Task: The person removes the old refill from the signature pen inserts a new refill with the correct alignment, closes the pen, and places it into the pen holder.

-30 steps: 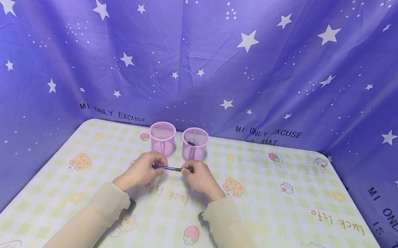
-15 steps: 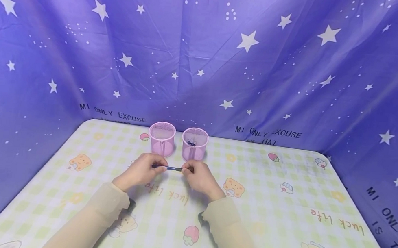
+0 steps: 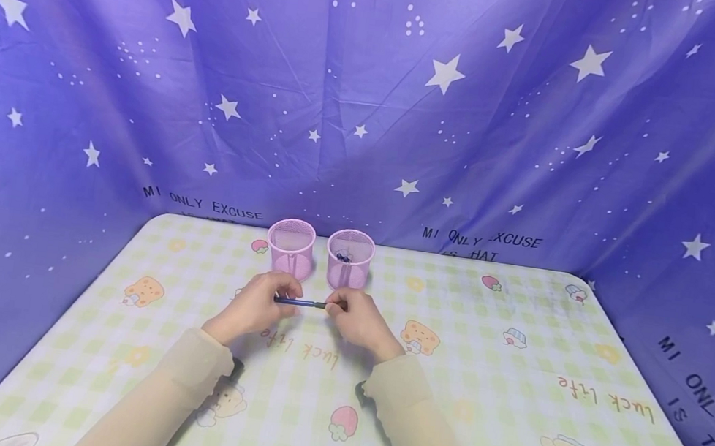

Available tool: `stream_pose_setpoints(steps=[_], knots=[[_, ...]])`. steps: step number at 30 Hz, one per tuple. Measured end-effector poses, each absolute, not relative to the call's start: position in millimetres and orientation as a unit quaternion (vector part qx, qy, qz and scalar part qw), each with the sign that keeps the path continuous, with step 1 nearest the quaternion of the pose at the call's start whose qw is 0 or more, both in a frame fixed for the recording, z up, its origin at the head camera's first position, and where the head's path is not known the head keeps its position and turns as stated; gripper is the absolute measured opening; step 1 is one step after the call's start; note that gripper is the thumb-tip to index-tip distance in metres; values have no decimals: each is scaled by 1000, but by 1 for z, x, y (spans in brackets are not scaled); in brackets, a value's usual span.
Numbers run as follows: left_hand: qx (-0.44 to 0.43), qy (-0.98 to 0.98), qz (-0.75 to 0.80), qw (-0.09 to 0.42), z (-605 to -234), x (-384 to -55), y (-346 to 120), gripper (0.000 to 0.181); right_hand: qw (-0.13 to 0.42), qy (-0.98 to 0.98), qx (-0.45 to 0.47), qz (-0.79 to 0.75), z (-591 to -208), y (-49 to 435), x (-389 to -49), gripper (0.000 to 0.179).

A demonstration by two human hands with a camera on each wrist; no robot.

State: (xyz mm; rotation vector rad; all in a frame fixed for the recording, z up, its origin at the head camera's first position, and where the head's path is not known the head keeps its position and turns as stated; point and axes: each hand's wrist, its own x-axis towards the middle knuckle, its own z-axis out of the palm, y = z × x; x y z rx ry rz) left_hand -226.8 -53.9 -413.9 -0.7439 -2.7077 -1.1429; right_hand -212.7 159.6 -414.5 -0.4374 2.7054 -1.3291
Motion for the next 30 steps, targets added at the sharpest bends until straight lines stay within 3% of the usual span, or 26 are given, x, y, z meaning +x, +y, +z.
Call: stream_pose_setpoints(steps=[20, 30], knots=[[-259, -900, -347, 46, -413, -228, -55, 5, 51, 888, -139, -436, -414, 159, -213, 9], [-253, -896, -364, 40, -414, -227, -54, 24, 58, 883, -141, -444, -413, 159, -212, 10]])
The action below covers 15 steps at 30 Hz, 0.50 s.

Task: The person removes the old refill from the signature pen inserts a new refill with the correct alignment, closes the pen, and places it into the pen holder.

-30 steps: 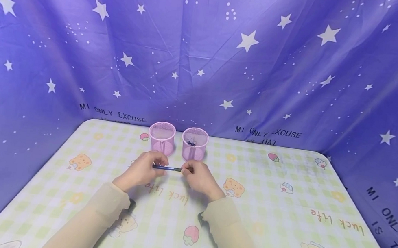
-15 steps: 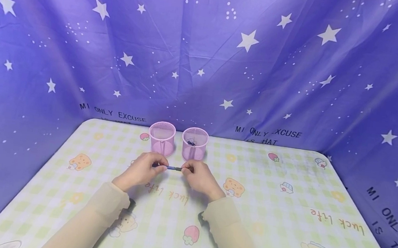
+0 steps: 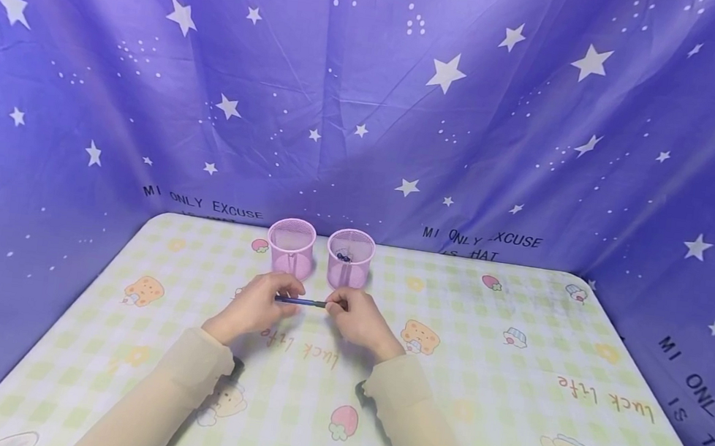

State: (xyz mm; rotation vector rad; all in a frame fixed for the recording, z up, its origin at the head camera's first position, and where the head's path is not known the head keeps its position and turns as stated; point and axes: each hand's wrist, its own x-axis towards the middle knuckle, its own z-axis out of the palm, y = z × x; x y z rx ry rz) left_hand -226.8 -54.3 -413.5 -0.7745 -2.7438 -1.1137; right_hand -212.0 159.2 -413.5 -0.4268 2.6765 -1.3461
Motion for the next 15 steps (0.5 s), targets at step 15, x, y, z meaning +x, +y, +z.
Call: stream_pose_setpoints(steps=[15], knots=[[-253, -899, -353, 54, -414, -228, -55, 12, 57, 882, -146, -445, -414, 160, -213, 11]])
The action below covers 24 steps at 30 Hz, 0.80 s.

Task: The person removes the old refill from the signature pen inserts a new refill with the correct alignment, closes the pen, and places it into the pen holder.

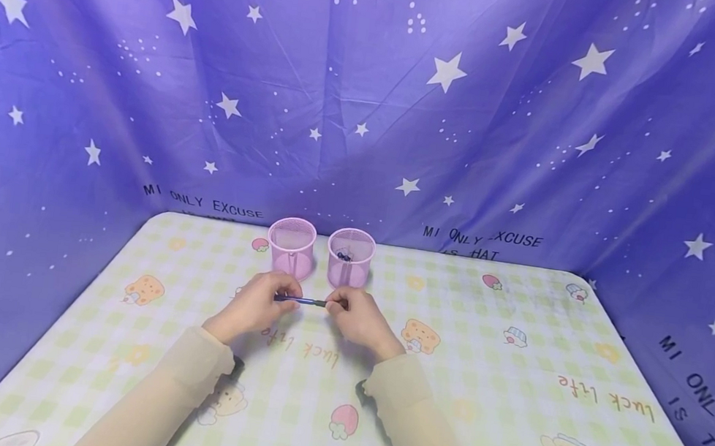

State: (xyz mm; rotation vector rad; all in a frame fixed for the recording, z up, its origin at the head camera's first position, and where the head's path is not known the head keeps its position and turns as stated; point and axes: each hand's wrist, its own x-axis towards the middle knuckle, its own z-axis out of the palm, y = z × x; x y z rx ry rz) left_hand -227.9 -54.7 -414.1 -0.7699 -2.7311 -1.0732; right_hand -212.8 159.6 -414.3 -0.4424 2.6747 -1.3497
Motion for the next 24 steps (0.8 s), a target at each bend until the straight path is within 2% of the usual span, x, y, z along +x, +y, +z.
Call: stream_pose_setpoints(steps=[6, 12, 18, 24], knots=[[-261, -900, -345, 51, -414, -228, -55, 2, 55, 883, -140, -445, -412, 160, -212, 10], [-263, -902, -339, 49, -413, -228, -55, 2, 55, 884, -138, -443, -412, 159, -212, 11], [-250, -906, -339, 42, -413, -226, -54, 26, 55, 885, -142, -441, -412, 159, -212, 10], [-247, -907, -338, 51, -413, -227, -54, 21, 62, 884, -139, -442, -412, 159, -210, 10]])
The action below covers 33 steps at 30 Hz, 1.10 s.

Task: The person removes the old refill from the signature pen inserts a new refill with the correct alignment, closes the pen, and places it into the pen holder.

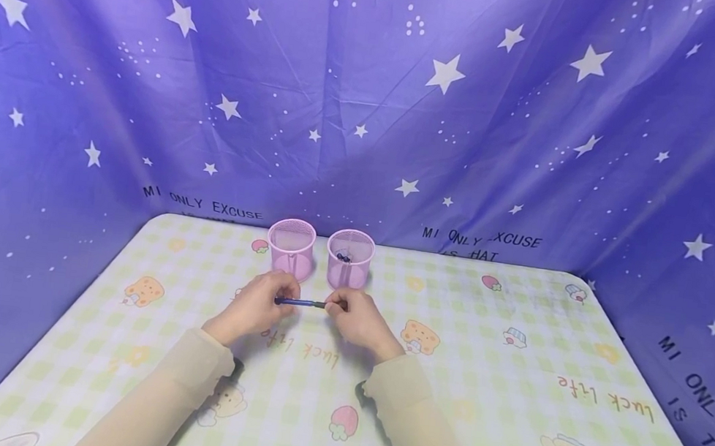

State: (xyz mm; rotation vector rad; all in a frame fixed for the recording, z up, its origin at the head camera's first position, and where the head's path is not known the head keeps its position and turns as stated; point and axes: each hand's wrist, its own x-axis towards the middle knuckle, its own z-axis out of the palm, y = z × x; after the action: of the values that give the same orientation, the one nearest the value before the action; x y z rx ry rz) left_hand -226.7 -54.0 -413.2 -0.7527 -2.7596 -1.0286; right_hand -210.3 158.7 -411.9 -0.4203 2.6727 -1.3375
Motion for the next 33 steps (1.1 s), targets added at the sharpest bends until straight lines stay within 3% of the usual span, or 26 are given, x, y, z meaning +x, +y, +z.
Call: stream_pose_setpoints(steps=[27, 33], knots=[[-250, -906, -338, 52, -414, -227, -56, 1, 60, 879, -139, -452, -412, 160, -211, 11], [-244, -911, -331, 35, -414, -227, -55, 26, 59, 879, -143, -452, -413, 160, -211, 11]])
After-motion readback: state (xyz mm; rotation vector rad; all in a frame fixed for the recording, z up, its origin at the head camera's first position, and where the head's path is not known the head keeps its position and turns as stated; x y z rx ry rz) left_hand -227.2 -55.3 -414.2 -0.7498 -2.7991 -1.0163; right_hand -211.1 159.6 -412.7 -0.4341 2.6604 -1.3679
